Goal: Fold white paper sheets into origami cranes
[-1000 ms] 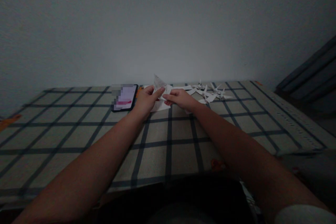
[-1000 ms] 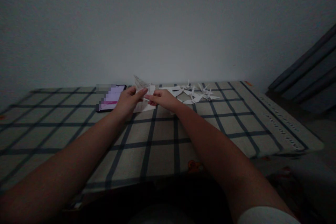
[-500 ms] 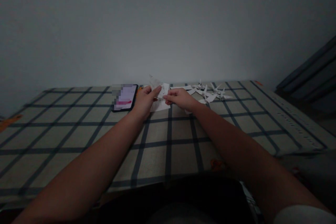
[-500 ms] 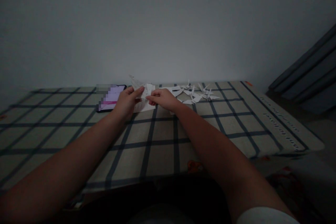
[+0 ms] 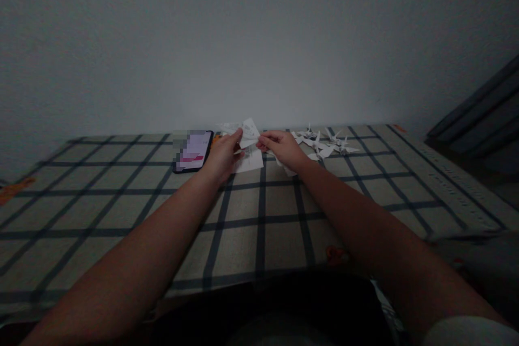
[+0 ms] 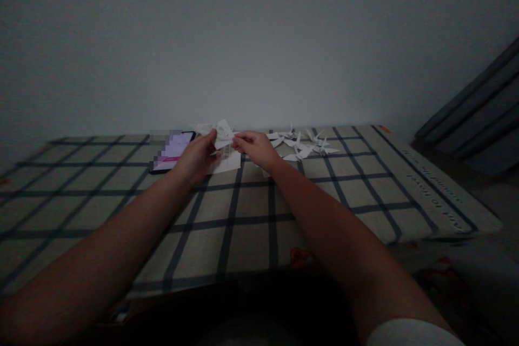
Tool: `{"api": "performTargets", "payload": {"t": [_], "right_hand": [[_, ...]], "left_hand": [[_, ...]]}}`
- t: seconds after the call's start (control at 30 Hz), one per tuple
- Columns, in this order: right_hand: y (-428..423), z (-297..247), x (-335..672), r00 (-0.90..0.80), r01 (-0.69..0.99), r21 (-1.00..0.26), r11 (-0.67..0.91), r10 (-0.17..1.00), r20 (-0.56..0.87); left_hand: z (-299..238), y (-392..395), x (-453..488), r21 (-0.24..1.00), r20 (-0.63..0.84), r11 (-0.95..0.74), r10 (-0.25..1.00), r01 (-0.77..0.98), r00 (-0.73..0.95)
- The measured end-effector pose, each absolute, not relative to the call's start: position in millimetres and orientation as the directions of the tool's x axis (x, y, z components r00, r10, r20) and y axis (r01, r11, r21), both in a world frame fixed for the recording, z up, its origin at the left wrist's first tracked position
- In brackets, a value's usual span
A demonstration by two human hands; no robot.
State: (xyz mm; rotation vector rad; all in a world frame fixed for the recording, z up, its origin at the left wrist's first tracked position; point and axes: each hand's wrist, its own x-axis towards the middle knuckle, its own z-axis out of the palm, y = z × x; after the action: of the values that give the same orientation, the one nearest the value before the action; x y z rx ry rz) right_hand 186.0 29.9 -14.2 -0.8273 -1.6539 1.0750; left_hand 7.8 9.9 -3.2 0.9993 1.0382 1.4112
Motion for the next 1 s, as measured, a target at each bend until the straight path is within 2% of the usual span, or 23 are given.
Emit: {"api": "performTargets", "payload": {"t": [0.17,0.33,0.5,0.73,1.0], "right_hand": [[28,-9,190,-0.191,0.176,-0.861,0.478,0.874,0.446],[24,-5,192,-0.223,0.264,-0.811,0.522,0.851,0.475],[21,-2,193,-0.274,0.34,-0.734,0.588,0.808,0.521],[19,1,194,-0.43,0.313,-0.524,0.792,0.61,0.666],[24,-9,194,-0.506,0.386,-0.336,0.859,0.502,0.701]], "left_hand": [[0,9,8,0.95,-0.018,-0.005,0.997,-0.312,-0.071],[2,7,7,0.94,-0.03,-0.011,0.993,-0.341,-0.115],[1,11,6,0.903,-0.101,0.067,0.993,-0.424,-0.06],[5,7,11,0.873,-0.134,0.168,0.985,-0.458,0.106],[10,6,4,0.829,-0.178,0.266,0.96,-0.492,0.218]]}}
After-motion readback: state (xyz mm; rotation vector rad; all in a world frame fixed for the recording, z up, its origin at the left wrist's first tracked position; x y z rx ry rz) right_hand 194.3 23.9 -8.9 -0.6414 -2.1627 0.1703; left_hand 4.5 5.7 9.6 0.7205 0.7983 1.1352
